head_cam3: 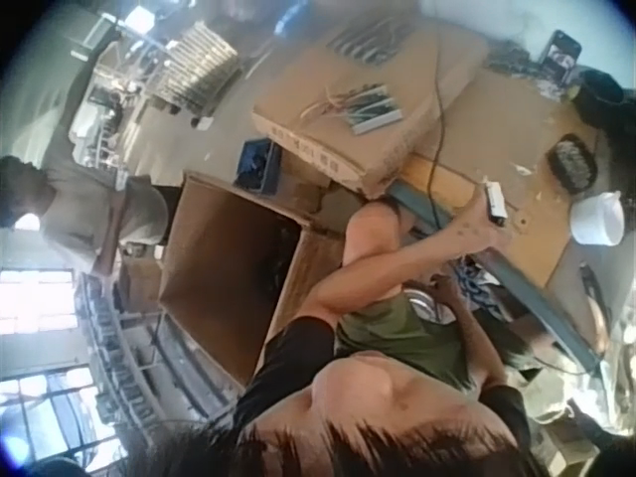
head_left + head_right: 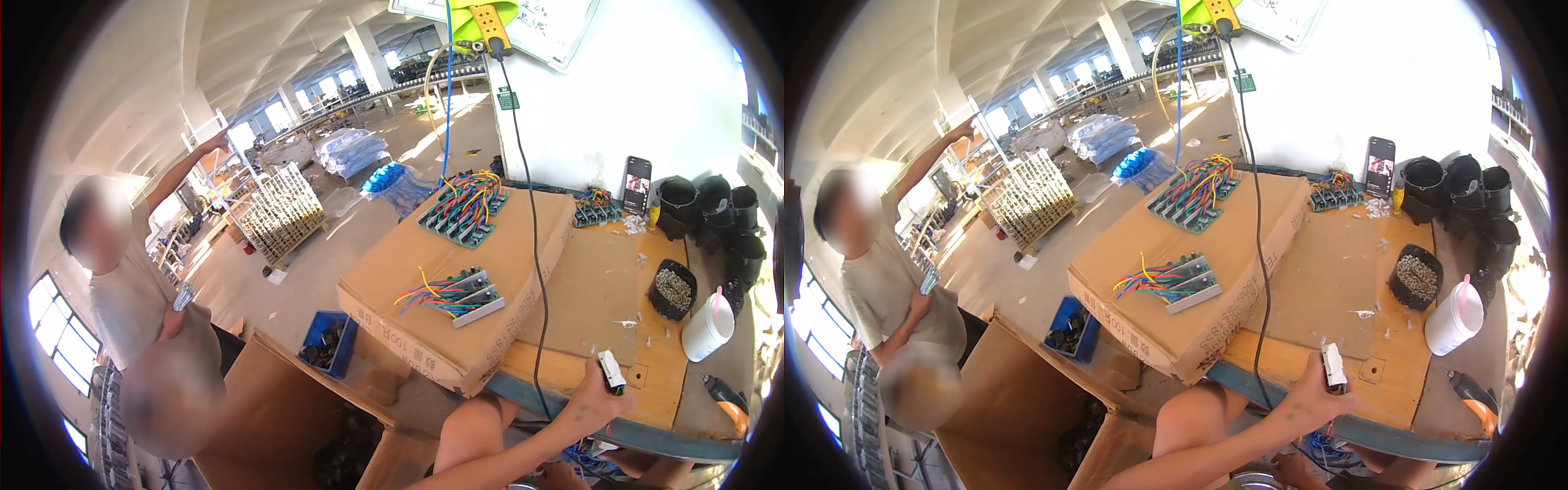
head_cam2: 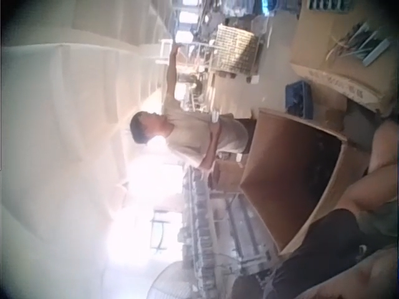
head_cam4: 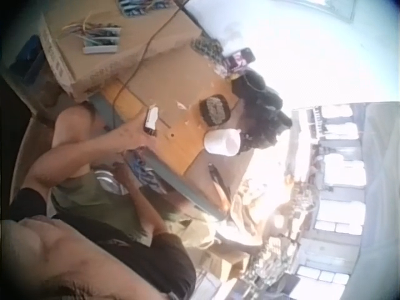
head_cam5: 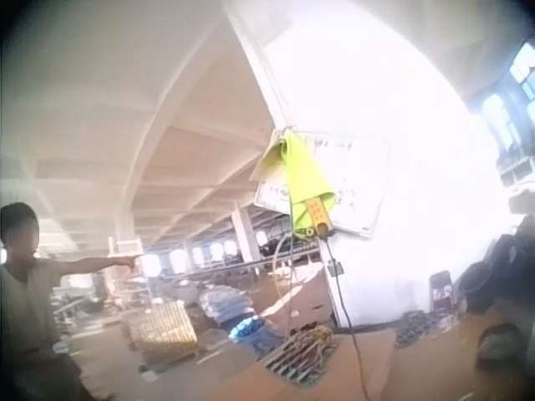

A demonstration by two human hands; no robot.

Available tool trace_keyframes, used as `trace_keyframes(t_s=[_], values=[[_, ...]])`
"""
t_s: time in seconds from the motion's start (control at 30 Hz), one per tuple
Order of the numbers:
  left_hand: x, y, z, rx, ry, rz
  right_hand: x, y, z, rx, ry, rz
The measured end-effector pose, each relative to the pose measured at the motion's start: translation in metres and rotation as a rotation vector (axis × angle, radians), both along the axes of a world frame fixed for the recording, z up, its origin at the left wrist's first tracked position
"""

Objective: The person assembles electronic components by applying a pink paste from a container onto a circuit board and using a powered screwdriver to secure the board into a housing.

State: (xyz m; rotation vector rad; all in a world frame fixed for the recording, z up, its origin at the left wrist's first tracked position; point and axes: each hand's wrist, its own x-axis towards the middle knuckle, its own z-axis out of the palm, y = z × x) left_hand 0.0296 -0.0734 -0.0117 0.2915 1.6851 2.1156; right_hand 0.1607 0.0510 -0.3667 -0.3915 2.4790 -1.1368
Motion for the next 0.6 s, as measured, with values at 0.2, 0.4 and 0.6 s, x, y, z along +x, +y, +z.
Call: trace_keyframes(t_s=[0.2,0.4,0.6], values=[[0.002,-0.005,0.005,-0.034,0.112,0.083,-0.004,-0.005,0.001,0.187,-0.164,0.128],[0.005,-0.011,0.016,-0.008,0.089,0.093,-0.005,-0.004,0.017,0.195,-0.187,0.095],[0.005,-0.017,0.02,0.002,0.065,0.103,0.006,-0.007,0.003,0.124,-0.184,0.061]])
